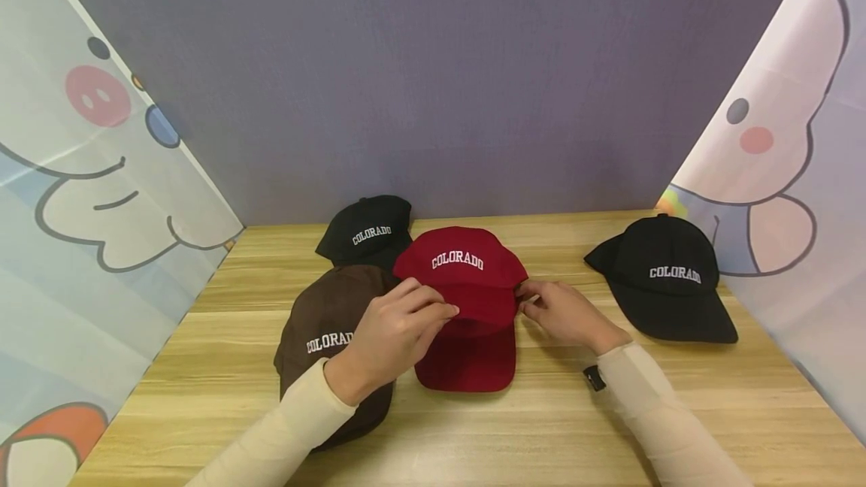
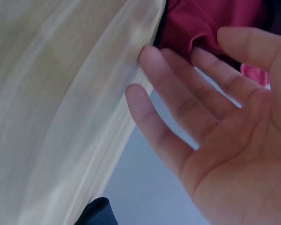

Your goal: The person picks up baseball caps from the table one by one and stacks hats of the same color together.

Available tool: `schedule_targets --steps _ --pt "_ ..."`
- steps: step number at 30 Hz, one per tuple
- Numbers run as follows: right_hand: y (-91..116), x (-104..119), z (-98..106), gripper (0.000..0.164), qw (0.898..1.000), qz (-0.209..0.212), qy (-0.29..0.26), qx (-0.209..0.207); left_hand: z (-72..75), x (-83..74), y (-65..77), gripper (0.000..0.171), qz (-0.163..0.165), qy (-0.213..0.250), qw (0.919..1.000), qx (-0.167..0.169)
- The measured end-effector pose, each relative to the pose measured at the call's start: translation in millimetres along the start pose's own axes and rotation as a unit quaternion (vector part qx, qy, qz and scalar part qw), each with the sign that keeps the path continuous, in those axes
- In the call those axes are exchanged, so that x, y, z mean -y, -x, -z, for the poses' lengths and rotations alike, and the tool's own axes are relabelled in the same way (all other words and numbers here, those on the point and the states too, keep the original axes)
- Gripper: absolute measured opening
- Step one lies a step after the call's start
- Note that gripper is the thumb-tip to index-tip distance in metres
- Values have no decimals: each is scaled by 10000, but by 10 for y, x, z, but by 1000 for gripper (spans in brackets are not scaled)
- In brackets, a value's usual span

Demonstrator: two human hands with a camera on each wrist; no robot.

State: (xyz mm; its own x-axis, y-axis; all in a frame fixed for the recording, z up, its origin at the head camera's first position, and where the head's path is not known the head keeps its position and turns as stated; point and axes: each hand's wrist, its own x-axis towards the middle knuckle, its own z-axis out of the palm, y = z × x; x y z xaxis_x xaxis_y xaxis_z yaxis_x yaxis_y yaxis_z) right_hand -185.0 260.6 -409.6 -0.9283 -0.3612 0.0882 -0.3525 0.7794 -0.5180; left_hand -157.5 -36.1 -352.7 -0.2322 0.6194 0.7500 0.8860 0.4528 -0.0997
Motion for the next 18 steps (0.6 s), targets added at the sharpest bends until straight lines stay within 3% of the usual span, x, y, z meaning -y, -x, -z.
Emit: schedule_targets --steps 8,13,18 --pt "-2 -8 62 14 9955 -410 623 -587 -44 -56 40 17 3 71 9973 736" --pt "1 3 93 18 9934 -520 561 -859 -89 -99 69 18 13 80 9934 1144" --pt "0 -1 89 32 9927 -490 421 -1018 -122 -128 82 18 -226 -71 9898 1404"
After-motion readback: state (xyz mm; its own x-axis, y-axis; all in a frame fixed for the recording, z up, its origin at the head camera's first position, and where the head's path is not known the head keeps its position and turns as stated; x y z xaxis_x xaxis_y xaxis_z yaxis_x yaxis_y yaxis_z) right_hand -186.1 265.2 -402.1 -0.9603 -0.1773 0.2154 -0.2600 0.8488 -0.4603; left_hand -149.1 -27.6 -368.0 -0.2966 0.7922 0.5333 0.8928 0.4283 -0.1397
